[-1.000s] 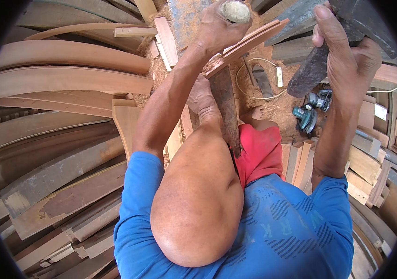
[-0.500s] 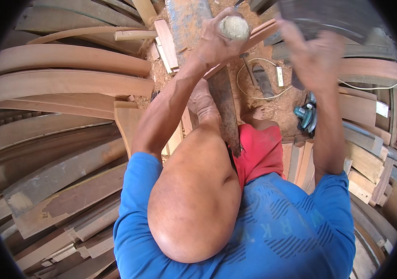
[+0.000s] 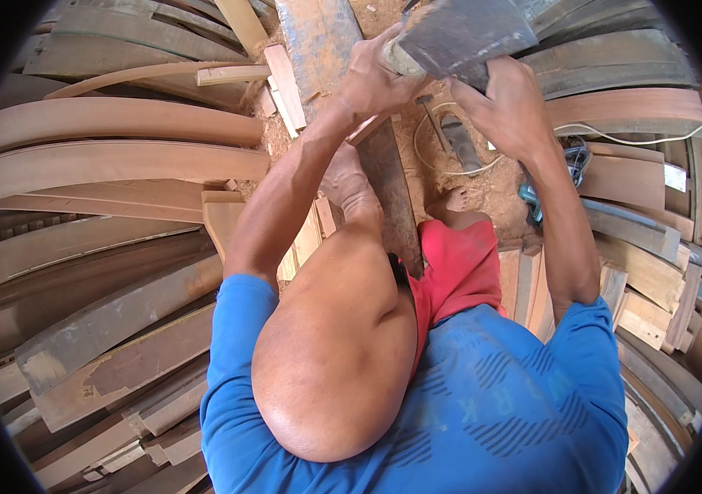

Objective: The person uses a chisel and mallet to carve a notch in a piece of wood, using their feet to steady the timber on a wooden base. After carving, they fit two pieces of shaped wood together to check the joint.

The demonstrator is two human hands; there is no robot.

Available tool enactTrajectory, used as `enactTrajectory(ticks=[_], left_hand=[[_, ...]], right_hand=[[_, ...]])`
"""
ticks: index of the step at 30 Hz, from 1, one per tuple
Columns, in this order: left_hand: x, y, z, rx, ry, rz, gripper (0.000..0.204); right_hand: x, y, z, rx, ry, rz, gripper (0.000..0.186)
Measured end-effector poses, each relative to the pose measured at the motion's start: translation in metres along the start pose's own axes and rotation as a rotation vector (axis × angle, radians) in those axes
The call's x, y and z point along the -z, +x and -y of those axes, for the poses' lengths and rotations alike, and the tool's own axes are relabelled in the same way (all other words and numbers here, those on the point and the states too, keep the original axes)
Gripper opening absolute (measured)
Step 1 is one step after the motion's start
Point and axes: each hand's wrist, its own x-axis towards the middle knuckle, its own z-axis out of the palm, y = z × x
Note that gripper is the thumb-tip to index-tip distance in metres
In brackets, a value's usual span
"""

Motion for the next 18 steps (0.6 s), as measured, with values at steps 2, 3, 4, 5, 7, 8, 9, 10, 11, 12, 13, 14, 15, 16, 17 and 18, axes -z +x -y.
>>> enactTrajectory(ticks=[2,3,4,5,7,8,9,10,11,12,13,14,15,16,17,18], left_hand=[[0.004,0.007,0.001,0.013,0.027,0.094,0.033],[0.007,0.008,-0.003,0.03,0.125,0.17,0.033],[0.008,0.014,-0.013,0.041,0.221,0.251,0.034],[0.009,0.018,-0.022,0.046,0.32,0.335,0.035],[0.007,0.018,-0.036,0.0,0.218,0.156,0.035],[0.004,0.017,-0.045,-0.024,0.164,0.065,0.035],[-0.002,0.016,-0.056,-0.195,0.197,0.059,0.036],[-0.011,0.013,-0.07,-0.367,0.232,0.051,0.037],[-0.023,0.003,-0.084,-0.416,0.252,0.145,0.033],[-0.039,-0.01,-0.086,-0.477,0.249,0.224,0.026],[-0.055,-0.025,-0.09,-0.519,0.327,0.292,0.022],[-0.065,-0.032,-0.089,-0.549,0.256,0.338,0.025],[-0.066,-0.04,-0.087,-0.553,0.216,0.376,0.027],[-0.064,-0.039,-0.09,-0.543,0.252,0.367,0.035],[-0.06,-0.039,-0.092,-0.533,0.288,0.359,0.043],[-0.054,-0.039,-0.089,-0.519,0.326,0.348,0.053]], right_hand=[[-0.001,-0.014,0.004,-0.141,0.243,0.021,0.04],[0.001,-0.024,0.009,-0.294,0.39,0.081,0.038],[0.003,-0.03,0.011,-0.45,0.534,0.135,0.037],[0.002,-0.037,0.007,-0.51,0.671,0.101,0.033],[-0.013,-0.06,-0.007,-0.63,0.946,0.027,0.026],[-0.021,-0.068,-0.013,-0.641,1.052,-0.009,0.029],[-0.032,-0.08,-0.022,-0.653,1.208,-0.023,0.032],[-0.043,-0.094,-0.032,-0.659,1.366,-0.034,0.035],[-0.05,-0.101,-0.035,-0.658,1.526,-0.042,0.038],[-0.057,-0.102,-0.024,-0.62,1.554,-0.127,0.042],[-0.063,-0.105,-0.013,-0.582,1.571,-0.222,0.047],[-0.07,-0.112,-0.021,-0.575,1.455,-0.173,0.05],[-0.085,-0.121,-0.031,-0.591,1.506,-0.145,0.052],[-0.095,-0.132,-0.043,-0.619,1.54,-0.149,0.054],[-0.105,-0.142,-0.054,-0.646,1.573,-0.154,0.055],[-0.095,-0.14,-0.051,-0.721,1.642,-0.13,0.054]])
